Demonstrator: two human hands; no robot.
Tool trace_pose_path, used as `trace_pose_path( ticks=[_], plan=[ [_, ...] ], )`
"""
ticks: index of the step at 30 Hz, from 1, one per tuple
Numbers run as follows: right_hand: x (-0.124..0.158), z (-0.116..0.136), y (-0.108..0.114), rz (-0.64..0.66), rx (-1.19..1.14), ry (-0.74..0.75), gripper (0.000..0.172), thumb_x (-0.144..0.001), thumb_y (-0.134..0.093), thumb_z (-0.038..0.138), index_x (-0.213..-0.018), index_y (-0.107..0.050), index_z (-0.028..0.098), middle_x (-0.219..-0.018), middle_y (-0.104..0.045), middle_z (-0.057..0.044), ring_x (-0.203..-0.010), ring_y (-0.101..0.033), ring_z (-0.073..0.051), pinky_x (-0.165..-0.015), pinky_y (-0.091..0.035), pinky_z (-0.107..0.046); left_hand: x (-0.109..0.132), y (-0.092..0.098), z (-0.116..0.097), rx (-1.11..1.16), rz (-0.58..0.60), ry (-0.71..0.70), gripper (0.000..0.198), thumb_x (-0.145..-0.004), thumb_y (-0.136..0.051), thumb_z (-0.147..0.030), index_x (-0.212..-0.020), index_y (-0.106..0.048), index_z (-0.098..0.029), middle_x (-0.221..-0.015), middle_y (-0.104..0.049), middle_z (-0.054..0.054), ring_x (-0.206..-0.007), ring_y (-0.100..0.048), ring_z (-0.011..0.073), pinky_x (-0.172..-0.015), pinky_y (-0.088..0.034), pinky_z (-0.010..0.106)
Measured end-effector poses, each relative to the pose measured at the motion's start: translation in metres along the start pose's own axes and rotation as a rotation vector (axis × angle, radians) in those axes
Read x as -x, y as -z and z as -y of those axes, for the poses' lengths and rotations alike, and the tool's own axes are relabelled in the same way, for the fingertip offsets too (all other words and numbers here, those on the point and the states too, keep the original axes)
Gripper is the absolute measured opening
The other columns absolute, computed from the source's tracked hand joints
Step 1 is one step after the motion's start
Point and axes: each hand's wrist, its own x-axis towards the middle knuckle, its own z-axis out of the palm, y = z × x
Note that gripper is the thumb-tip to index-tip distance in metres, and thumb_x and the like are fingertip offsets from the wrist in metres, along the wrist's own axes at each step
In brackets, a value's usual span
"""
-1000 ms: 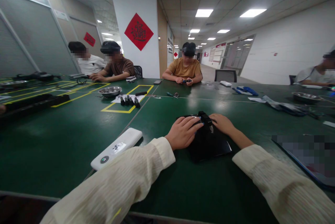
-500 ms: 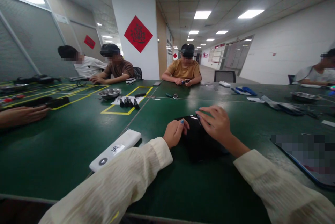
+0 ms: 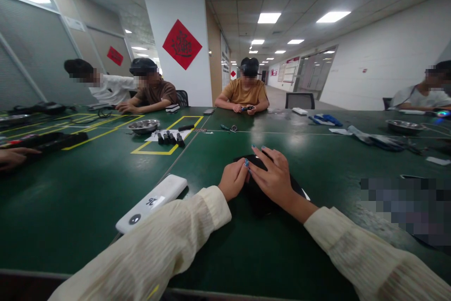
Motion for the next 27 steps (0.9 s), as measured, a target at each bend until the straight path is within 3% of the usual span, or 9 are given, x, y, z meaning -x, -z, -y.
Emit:
trace_pose_path(
  ticks=[6,11,14,20,27],
  plan=[
    [0.001,0.004,-0.002,0.042,-0.020,-0.125,0.033,-0.083,-0.051,0.024,-0.114,-0.061,0.021,-0.110,-0.060,-0.009,-0.109,-0.046,-0.024,-0.098,-0.031,-0.042,-0.002,-0.003,0.004,0.046,-0.100,0.092,0.037,-0.094,-0.022,-0.038,-0.067,-0.042,-0.021,-0.054,-0.049,-0.004,-0.052,-0.048,0.0112,-0.060,-0.036,0.025],
    [0.004,0.003,-0.006,0.002,-0.016,-0.224,0.012,-0.080,-0.057,0.030,-0.079,-0.064,0.020,-0.092,-0.057,-0.007,-0.098,-0.048,-0.023,-0.091,-0.031,-0.040,-0.008,-0.002,0.022,0.140,-0.320,0.217,0.039,-0.093,-0.023,-0.041,-0.065,-0.040,-0.021,-0.049,-0.044,-0.005,-0.049,-0.044,0.0110,-0.057,-0.035,0.024],
    [0.004,0.002,-0.007,0.024,-0.028,-0.202,0.013,-0.081,-0.057,0.031,-0.074,-0.063,0.022,-0.091,-0.057,-0.005,-0.097,-0.048,-0.022,-0.094,-0.026,-0.041,-0.011,-0.002,0.032,0.229,-0.389,0.283,0.039,-0.092,-0.026,-0.043,-0.063,-0.039,-0.021,-0.046,-0.042,-0.005,-0.046,-0.043,0.0107,-0.053,-0.035,0.024],
    [0.003,0.000,-0.006,0.023,-0.056,-0.197,0.013,-0.082,-0.058,0.032,-0.074,-0.063,0.023,-0.089,-0.058,-0.003,-0.099,-0.049,-0.020,-0.099,-0.018,-0.042,-0.012,-0.004,0.034,0.304,-0.396,0.329,0.037,-0.090,-0.029,-0.043,-0.062,-0.039,-0.021,-0.043,-0.041,-0.006,-0.042,-0.041,0.0102,-0.049,-0.035,0.023],
    [0.001,-0.006,-0.003,0.061,-0.029,-0.175,0.020,-0.082,-0.057,0.038,-0.071,-0.062,0.022,-0.090,-0.060,-0.004,-0.099,-0.049,-0.022,-0.098,-0.018,-0.043,-0.011,-0.004,0.034,0.319,-0.360,0.344,0.035,-0.089,-0.031,-0.044,-0.065,-0.040,-0.020,-0.044,-0.042,-0.006,-0.042,-0.041,0.0098,-0.048,-0.035,0.022]
  ],
)
